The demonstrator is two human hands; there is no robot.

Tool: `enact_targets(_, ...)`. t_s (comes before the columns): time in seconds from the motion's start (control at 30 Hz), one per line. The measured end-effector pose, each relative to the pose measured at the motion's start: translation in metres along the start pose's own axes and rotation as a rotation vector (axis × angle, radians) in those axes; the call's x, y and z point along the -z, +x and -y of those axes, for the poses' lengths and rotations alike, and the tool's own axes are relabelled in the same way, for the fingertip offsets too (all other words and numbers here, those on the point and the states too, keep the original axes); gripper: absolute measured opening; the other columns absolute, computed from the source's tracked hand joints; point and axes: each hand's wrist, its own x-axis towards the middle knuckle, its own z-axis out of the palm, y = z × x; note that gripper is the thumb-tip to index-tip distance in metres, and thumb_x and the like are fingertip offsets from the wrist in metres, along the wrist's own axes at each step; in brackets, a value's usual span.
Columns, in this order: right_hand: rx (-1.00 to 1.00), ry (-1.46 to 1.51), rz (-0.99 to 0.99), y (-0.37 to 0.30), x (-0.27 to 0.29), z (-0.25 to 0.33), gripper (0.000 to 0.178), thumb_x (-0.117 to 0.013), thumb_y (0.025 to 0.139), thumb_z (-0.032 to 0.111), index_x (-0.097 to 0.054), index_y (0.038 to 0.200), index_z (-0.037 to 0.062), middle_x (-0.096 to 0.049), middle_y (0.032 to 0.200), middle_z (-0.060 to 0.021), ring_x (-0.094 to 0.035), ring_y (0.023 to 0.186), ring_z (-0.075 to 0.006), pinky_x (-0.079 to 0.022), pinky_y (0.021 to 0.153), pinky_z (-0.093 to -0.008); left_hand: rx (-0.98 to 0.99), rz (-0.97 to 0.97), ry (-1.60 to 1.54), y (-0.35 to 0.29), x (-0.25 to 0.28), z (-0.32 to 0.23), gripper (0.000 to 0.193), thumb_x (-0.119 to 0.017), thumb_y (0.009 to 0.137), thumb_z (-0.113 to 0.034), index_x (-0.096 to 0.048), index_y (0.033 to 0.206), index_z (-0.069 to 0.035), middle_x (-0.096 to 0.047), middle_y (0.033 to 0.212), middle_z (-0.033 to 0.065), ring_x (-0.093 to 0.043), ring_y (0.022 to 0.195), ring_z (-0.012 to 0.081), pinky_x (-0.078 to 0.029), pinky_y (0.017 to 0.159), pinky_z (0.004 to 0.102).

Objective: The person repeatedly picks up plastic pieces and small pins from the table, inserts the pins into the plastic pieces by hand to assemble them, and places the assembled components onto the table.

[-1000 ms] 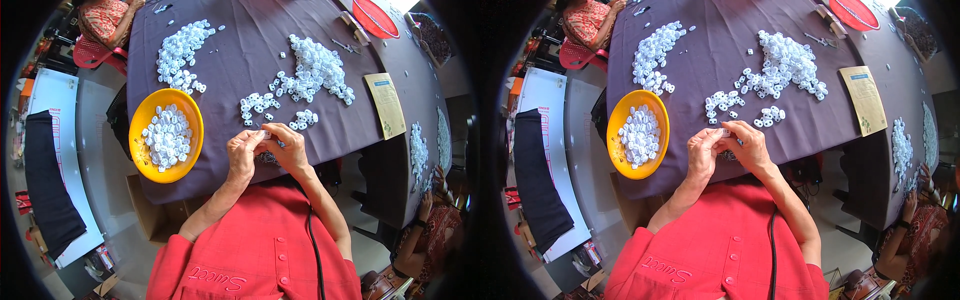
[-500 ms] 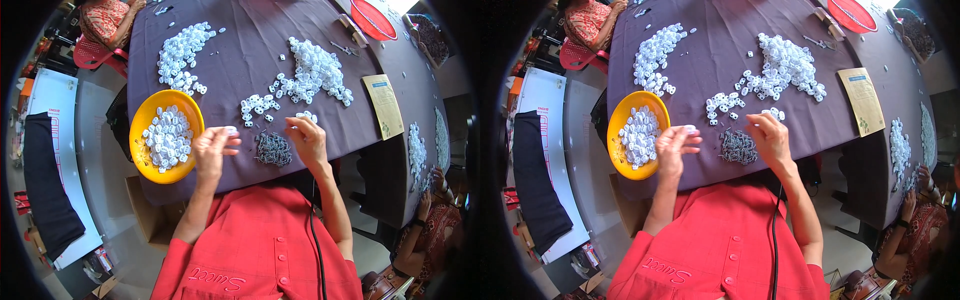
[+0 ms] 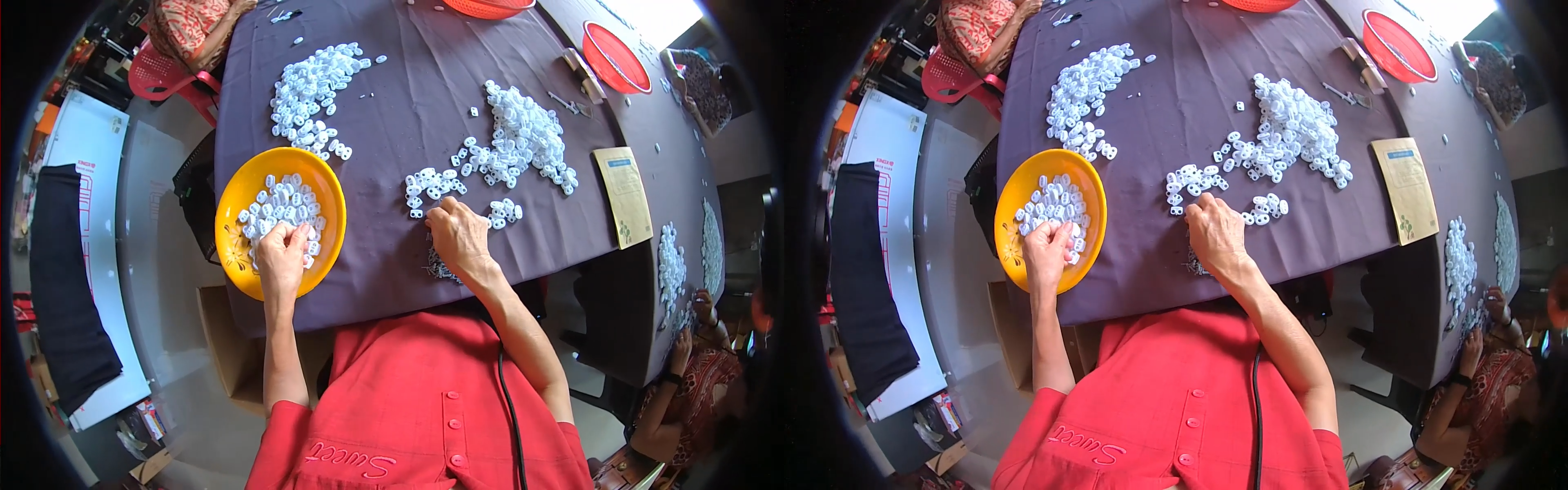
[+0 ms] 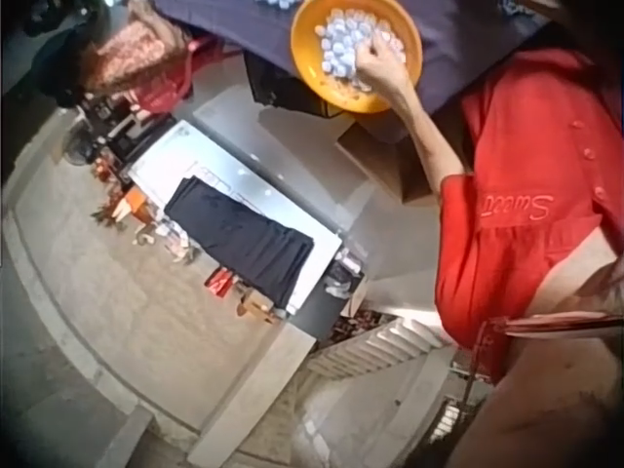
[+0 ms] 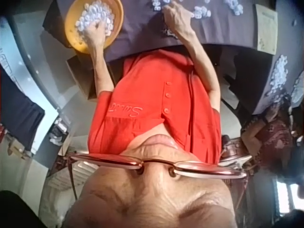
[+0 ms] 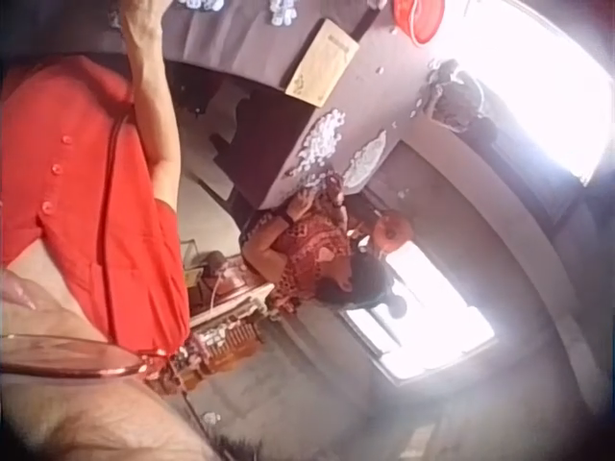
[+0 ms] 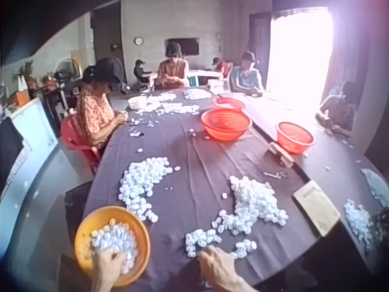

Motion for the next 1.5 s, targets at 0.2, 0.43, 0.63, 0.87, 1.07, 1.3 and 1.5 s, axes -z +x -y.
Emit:
enact_targets(0.2,0.03,-0.018,0.005,0.001,-0.004,-0.004,0.005,-0.056,0.075,0.01,-0.056,0.074,0.0046,-0.053,0.074,-0.0098,-0.057,0.071,-0.0262,-0.046,0.06,-0.0384,-0.456,0.033,-0.022,-0.034,-0.046,-0.036,0.01,-0.062,0.081,-0.01,-0.059,0.076,-0.002,-0.057,0.063,0.0092,-0.053,0.053,0.0163,-0.042,0.051,0.0294)
enact_targets(0.43,-0.006,0.094,-0.136,-0.016,0.013,-0.011,0.008,-0.057,0.076,0.008,-0.05,0.076,0.0059,-0.048,0.071,-0.0092,-0.055,0.067,-0.0266,-0.044,0.056,-0.0367,-0.768,0.12,0.168,-0.017,-0.124,-0.026,0.009,-0.062,0.074,-0.003,-0.063,0.083,-0.004,-0.055,0.076,0.0094,-0.058,0.067,0.027,-0.046,0.058,0.0358)
enact_targets(0.63,-0.027,0.19,-0.116,-0.034,0.021,-0.015,0.008,-0.059,0.077,0.011,-0.052,0.079,0.0063,-0.049,0.073,-0.0083,-0.055,0.066,-0.0251,-0.045,0.055,-0.0343,-0.846,0.144,0.313,-0.011,-0.135,-0.023,0.009,-0.061,0.075,-0.003,-0.063,0.083,-0.004,-0.054,0.078,0.0101,-0.058,0.071,0.0284,-0.047,0.061,0.0367)
enact_targets(0.87,-0.022,0.31,-0.165,-0.037,0.02,-0.009,0.01,-0.058,0.077,0.01,-0.051,0.083,0.0061,-0.049,0.075,-0.0083,-0.056,0.065,-0.0251,-0.046,0.054,-0.034,-0.724,0.341,0.41,-0.007,-0.128,-0.036,0.01,-0.058,0.077,-0.002,-0.055,0.087,-0.001,-0.056,0.084,0.0146,-0.058,0.077,0.0321,-0.046,0.067,0.0392)
enact_targets(1.07,0.01,0.414,-0.145,-0.042,0.017,-0.007,0.01,-0.056,0.078,0.008,-0.05,0.084,0.0052,-0.05,0.076,-0.0101,-0.056,0.067,-0.0271,-0.047,0.056,-0.0347,-0.639,0.341,0.472,-0.006,-0.12,-0.043,0.013,-0.062,0.073,-0.003,-0.052,0.079,0.001,-0.053,0.079,0.0166,-0.055,0.076,0.0343,-0.044,0.066,0.0421)
enact_targets(1.3,-0.042,0.751,-0.273,-0.048,0.022,-0.014,0.007,-0.056,0.076,-0.003,-0.055,0.082,0.0017,-0.056,0.071,-0.0105,-0.057,0.06,-0.0215,-0.047,0.054,-0.0304,-0.088,0.449,-0.431,-0.02,-0.122,-0.038,0.01,-0.063,0.077,0.001,-0.062,0.087,0.0,-0.061,0.071,0.0031,-0.057,0.057,0.0079,-0.046,0.045,0.0191)
enact_targets(1.5,-0.214,0.916,-0.157,-0.052,0.035,-0.009,0.007,-0.055,0.079,-0.006,-0.057,0.084,-0.0013,-0.056,0.07,-0.0016,-0.054,0.062,-0.0056,-0.044,0.054,-0.0196,0.208,0.605,-0.885,-0.038,-0.123,-0.047,0.012,-0.061,0.079,0.0,-0.062,0.091,0.002,-0.064,0.078,0.0107,-0.064,0.064,0.0167,-0.055,0.056,0.0258)
